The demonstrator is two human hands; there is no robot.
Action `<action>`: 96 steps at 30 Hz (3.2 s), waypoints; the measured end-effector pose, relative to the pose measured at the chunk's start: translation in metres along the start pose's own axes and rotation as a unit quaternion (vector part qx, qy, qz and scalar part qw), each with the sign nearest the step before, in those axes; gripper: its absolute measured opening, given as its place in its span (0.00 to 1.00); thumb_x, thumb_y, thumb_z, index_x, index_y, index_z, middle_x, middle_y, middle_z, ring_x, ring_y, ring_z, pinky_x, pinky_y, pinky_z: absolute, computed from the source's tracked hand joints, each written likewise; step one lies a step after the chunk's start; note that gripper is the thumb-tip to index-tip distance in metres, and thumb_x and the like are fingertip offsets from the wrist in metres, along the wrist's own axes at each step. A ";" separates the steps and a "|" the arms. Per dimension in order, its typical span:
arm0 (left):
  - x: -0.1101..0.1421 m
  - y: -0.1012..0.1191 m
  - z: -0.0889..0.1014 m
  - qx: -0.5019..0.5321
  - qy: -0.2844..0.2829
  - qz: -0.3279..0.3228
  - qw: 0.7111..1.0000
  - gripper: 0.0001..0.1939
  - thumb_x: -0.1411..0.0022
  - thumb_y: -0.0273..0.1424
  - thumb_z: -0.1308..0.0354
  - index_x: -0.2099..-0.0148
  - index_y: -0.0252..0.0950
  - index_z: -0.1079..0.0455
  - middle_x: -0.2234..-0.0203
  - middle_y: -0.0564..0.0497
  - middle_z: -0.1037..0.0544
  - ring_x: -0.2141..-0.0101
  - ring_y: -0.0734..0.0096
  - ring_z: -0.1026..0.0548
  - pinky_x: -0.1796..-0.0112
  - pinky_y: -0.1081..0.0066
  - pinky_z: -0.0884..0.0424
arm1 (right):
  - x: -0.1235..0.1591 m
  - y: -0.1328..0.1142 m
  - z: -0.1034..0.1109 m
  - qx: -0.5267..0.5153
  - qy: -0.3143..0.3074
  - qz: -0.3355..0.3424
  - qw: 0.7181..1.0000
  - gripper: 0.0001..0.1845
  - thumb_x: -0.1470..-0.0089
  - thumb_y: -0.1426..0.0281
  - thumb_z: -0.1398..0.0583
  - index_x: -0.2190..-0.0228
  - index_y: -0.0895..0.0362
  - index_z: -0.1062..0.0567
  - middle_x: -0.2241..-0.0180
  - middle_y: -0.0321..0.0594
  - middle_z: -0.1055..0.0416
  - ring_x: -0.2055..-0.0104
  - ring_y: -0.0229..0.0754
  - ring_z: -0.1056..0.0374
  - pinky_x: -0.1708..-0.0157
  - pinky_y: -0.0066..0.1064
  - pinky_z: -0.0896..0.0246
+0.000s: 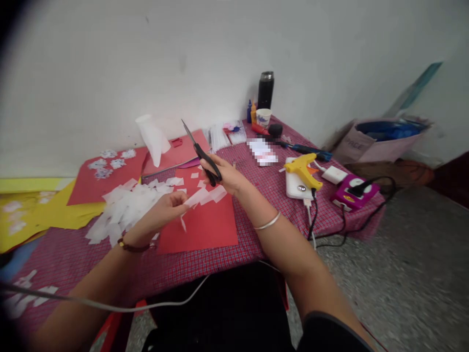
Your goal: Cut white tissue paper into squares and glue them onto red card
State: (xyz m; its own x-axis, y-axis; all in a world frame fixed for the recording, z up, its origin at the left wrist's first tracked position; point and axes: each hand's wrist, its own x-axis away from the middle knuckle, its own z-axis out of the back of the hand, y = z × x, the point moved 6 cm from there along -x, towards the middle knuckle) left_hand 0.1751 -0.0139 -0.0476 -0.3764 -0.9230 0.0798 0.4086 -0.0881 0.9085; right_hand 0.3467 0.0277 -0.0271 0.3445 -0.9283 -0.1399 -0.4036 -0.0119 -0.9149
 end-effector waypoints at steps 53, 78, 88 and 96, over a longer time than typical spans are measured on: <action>0.043 -0.056 0.123 0.285 0.279 0.037 0.916 0.34 0.56 0.32 0.31 0.46 0.33 0.36 0.80 0.57 0.26 0.80 0.74 0.30 0.76 0.75 0.35 | 0.017 0.083 -0.106 0.153 -0.151 -0.175 0.961 0.25 0.47 0.57 0.34 0.51 0.55 0.28 0.75 0.30 0.36 0.80 0.28 0.45 0.81 0.24 0.47; 0.035 -0.074 0.161 0.294 0.357 -0.018 0.887 0.13 0.59 0.31 0.29 0.72 0.34 0.29 0.81 0.57 0.31 0.81 0.81 0.38 0.80 0.79 0.45 | 0.019 0.068 -0.089 0.205 -0.226 -0.223 0.926 0.35 0.47 0.54 0.35 0.43 0.56 0.34 0.67 0.36 0.37 0.72 0.32 0.43 0.75 0.24 0.48; 0.026 -0.060 0.147 0.286 0.280 -0.008 0.916 0.11 0.59 0.30 0.30 0.74 0.34 0.29 0.80 0.55 0.30 0.80 0.81 0.39 0.79 0.78 0.47 | 0.009 0.069 -0.091 0.242 -0.259 -0.206 0.912 0.32 0.46 0.57 0.35 0.42 0.53 0.31 0.72 0.32 0.40 0.75 0.30 0.47 0.77 0.24 0.51; 0.022 -0.055 0.136 0.281 0.235 0.001 0.931 0.10 0.58 0.29 0.29 0.73 0.34 0.28 0.80 0.55 0.30 0.80 0.81 0.39 0.79 0.77 0.47 | 0.011 0.072 -0.090 0.221 -0.244 -0.244 0.912 0.30 0.47 0.60 0.34 0.45 0.56 0.29 0.74 0.31 0.39 0.77 0.29 0.45 0.77 0.24 0.48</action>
State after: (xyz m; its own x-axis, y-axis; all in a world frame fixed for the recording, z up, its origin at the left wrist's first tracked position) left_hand 0.0315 0.0220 -0.0404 0.0819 -0.9966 0.0125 -0.1397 0.0009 0.9902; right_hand 0.2455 -0.0172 -0.0608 0.7710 -0.5762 0.2713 0.2425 -0.1282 -0.9616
